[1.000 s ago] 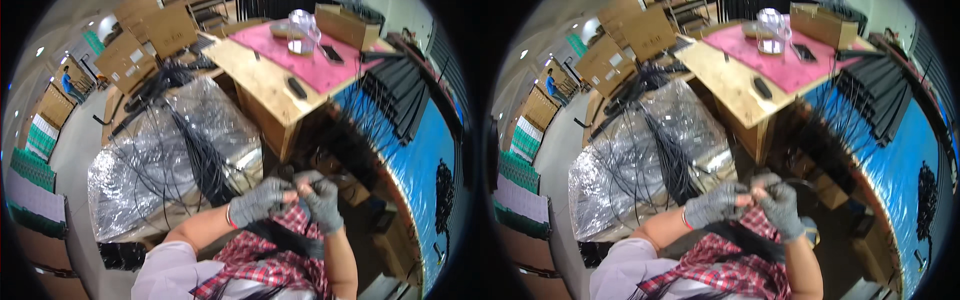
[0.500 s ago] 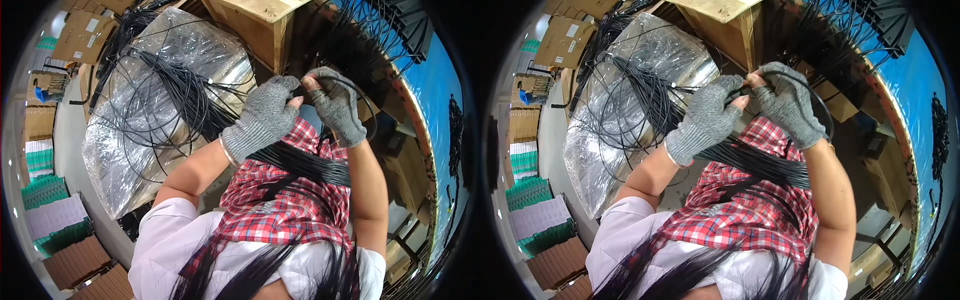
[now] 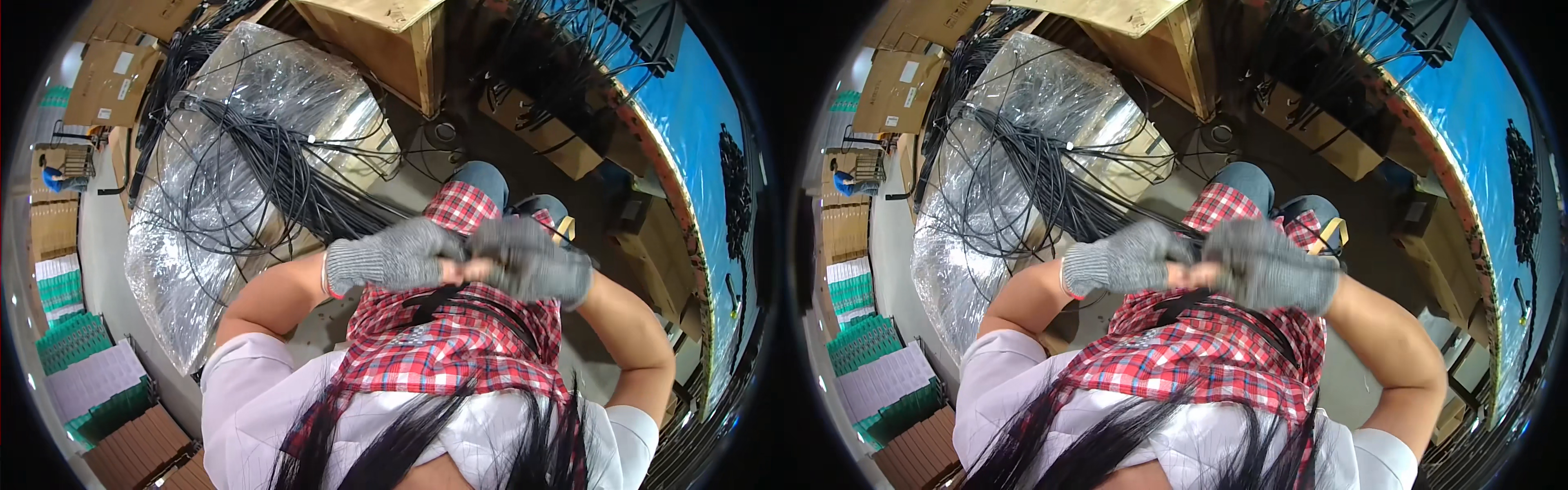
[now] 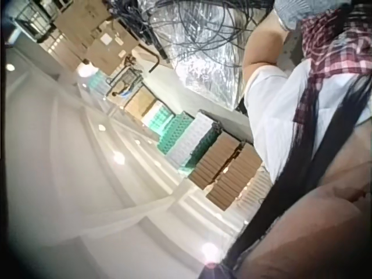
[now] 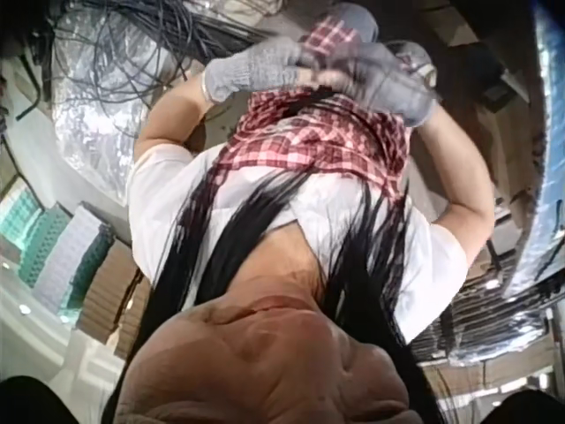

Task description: Sorting and bundling individual black wires from a larger group at a workbench.

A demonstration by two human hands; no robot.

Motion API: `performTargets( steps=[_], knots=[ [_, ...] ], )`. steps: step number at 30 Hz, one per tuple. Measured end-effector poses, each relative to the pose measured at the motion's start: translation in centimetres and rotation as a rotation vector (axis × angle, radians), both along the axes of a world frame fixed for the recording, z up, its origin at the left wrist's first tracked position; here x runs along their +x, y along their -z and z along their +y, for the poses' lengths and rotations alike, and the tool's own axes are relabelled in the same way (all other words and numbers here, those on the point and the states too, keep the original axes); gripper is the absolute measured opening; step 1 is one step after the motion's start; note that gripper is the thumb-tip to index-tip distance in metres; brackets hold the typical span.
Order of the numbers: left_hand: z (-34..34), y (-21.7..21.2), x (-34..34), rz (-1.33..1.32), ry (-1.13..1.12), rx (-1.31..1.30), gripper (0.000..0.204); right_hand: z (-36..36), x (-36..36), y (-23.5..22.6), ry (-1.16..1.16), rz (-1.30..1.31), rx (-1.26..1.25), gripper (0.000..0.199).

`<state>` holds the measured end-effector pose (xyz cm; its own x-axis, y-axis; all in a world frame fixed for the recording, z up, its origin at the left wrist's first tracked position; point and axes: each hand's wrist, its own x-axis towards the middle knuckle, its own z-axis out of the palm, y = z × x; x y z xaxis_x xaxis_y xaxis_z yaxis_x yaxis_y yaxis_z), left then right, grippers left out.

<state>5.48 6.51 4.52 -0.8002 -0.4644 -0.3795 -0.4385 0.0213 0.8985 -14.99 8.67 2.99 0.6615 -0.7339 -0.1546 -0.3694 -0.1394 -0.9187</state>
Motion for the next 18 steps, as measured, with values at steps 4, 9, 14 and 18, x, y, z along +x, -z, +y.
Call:
performTargets(
  steps=[4,9,14,18],
  knots=[
    [0.9,-0.6,1.0,0.214,0.176,-0.074,0.027,2.6,-3.2,9.1,-0.294,-0.233,-0.645,0.028],
    [-3.5,-6.9,2.2,0.114,-0.476,0.130,0.023,-5.4,-4.7,0.3,-0.056,0.322,-0.410,0.035],
    [-3.5,-4.8,1.0,0.229,-0.545,0.365,0.025,-4.2,-2.0,-4.8,0.526,-0.298,-0.108,0.027],
    [-3.6,-3.0,0.2,0.368,-0.548,0.396,0.028,-3.1,-5.4,-3.9,0.633,-0.358,-0.014,0.028]
  ],
)
